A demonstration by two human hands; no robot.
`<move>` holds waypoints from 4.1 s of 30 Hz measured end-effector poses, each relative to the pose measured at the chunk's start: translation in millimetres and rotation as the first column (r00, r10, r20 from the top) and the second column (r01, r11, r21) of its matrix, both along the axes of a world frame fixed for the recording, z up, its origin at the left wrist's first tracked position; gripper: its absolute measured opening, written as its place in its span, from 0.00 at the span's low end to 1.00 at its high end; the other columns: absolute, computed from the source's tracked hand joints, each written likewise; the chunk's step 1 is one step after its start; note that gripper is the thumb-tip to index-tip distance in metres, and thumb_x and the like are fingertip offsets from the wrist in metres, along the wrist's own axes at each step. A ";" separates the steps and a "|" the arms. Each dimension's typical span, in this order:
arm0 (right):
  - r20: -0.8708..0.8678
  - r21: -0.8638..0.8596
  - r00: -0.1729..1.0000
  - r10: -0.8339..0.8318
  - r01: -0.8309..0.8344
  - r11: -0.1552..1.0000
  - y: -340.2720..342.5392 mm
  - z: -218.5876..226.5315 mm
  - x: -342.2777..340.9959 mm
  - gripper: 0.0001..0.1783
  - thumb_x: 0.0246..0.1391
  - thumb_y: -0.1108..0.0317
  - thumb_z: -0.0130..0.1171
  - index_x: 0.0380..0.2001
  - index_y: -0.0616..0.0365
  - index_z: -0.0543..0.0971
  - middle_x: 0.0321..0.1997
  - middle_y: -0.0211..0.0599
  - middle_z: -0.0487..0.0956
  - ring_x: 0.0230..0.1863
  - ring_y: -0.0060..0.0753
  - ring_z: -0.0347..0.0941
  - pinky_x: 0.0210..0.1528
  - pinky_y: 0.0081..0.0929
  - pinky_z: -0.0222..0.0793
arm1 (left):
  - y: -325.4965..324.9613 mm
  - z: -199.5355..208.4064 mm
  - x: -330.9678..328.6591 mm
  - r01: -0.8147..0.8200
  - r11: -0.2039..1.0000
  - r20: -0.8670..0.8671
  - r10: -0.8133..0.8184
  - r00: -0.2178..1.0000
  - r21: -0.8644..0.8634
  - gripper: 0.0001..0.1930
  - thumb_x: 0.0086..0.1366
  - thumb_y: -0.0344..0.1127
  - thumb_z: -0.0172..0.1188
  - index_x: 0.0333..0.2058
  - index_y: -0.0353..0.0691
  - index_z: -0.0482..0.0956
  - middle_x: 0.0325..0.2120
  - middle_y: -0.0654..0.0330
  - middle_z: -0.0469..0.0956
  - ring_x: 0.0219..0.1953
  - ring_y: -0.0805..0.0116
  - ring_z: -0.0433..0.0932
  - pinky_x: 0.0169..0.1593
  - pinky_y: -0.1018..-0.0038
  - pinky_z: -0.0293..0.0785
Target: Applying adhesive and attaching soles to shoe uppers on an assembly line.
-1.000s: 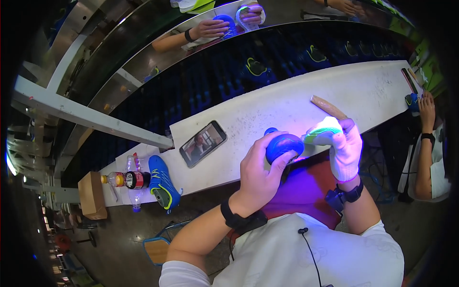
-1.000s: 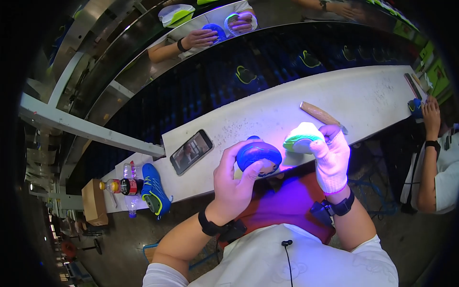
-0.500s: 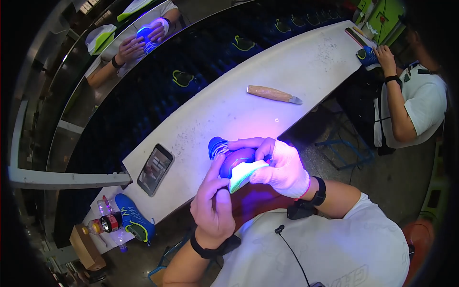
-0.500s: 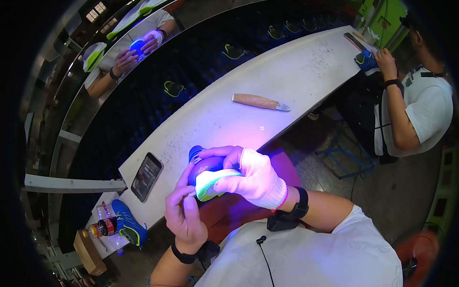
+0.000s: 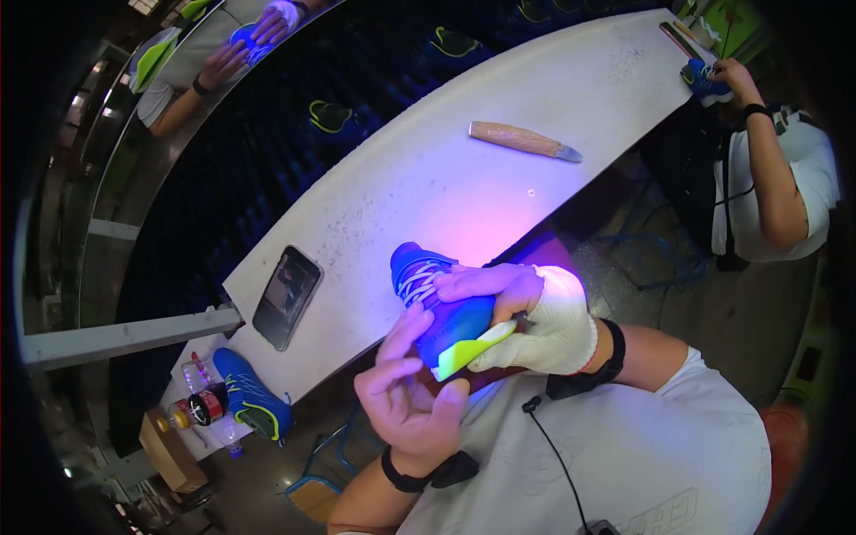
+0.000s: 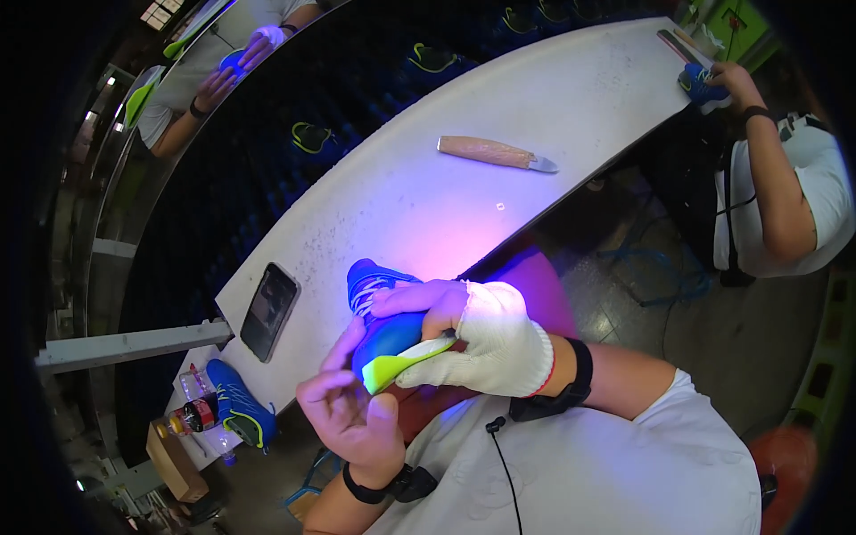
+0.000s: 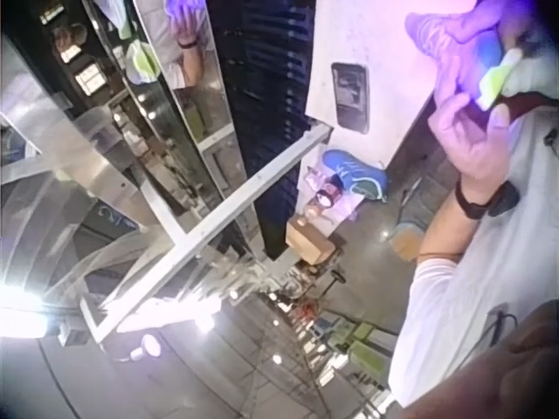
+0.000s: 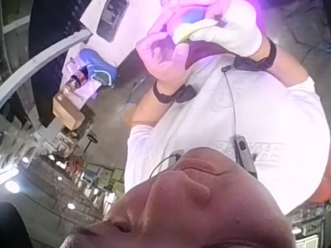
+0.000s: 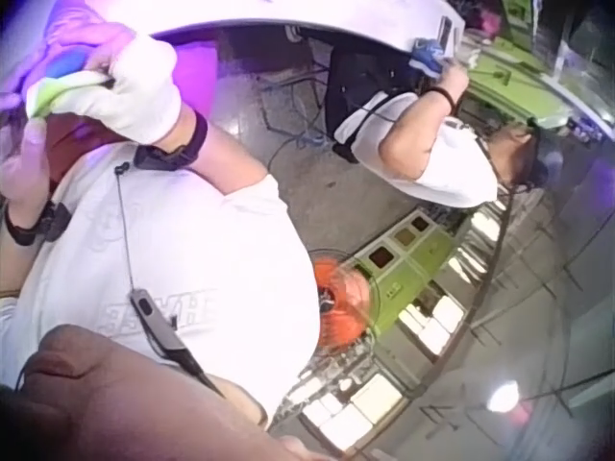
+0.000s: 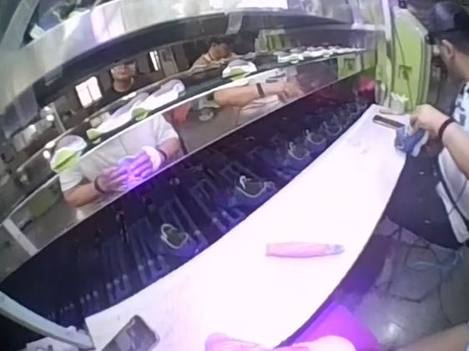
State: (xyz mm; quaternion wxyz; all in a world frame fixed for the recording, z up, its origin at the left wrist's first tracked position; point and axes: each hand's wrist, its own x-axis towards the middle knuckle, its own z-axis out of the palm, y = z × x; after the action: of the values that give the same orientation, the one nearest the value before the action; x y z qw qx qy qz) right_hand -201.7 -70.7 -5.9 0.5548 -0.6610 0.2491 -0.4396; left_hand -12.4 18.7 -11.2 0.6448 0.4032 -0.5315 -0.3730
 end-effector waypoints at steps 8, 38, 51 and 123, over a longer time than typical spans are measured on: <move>-0.203 -0.479 0.960 -0.195 0.077 0.875 -15.2 -18.5 12.4 0.26 0.40 0.53 0.87 0.28 0.52 0.78 0.61 0.47 0.83 0.57 0.52 0.85 0.51 0.41 0.84 | -14.1 23.4 14.6 -0.144 0.982 0.166 0.123 0.978 0.124 0.18 0.82 0.48 0.51 0.52 0.36 0.73 0.56 0.39 0.74 0.61 0.49 0.74 0.69 0.50 0.68; -0.197 -0.679 0.969 -0.149 -0.026 0.733 -16.3 -93.3 72.3 0.11 0.56 0.67 0.66 0.36 0.55 0.73 0.57 0.44 0.82 0.52 0.52 0.79 0.60 0.53 0.80 | -4.0 12.6 87.2 -0.324 0.657 0.602 -0.249 0.758 0.680 0.47 0.54 0.45 0.83 0.69 0.37 0.70 0.54 0.47 0.86 0.53 0.56 0.88 0.57 0.62 0.83; 0.135 -0.359 0.989 0.061 -0.009 0.933 -36.7 -18.5 -10.1 0.47 0.43 0.54 0.86 0.65 0.55 0.74 0.60 0.55 0.82 0.63 0.60 0.80 0.70 0.57 0.73 | -38.2 13.5 23.4 0.154 0.976 0.660 -0.219 0.719 0.156 0.35 0.65 0.21 0.65 0.71 0.31 0.69 0.70 0.41 0.70 0.72 0.38 0.70 0.73 0.52 0.69; -0.123 -0.361 0.992 0.017 -0.061 0.930 -93.4 20.8 53.4 0.23 0.67 0.48 0.60 0.44 0.60 0.80 0.44 0.40 0.72 0.47 0.39 0.70 0.72 0.50 0.65 | -104.6 79.6 56.4 -0.075 0.961 0.772 -0.165 0.614 0.265 0.40 0.43 0.51 0.89 0.52 0.37 0.84 0.42 0.49 0.88 0.44 0.50 0.88 0.50 0.62 0.83</move>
State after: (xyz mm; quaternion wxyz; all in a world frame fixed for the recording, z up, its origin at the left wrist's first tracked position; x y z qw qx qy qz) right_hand -148.3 -164.0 14.9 0.4156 -0.7820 0.1823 -0.4273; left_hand 44.0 -85.9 68.4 0.2747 0.5964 -0.7139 -0.2433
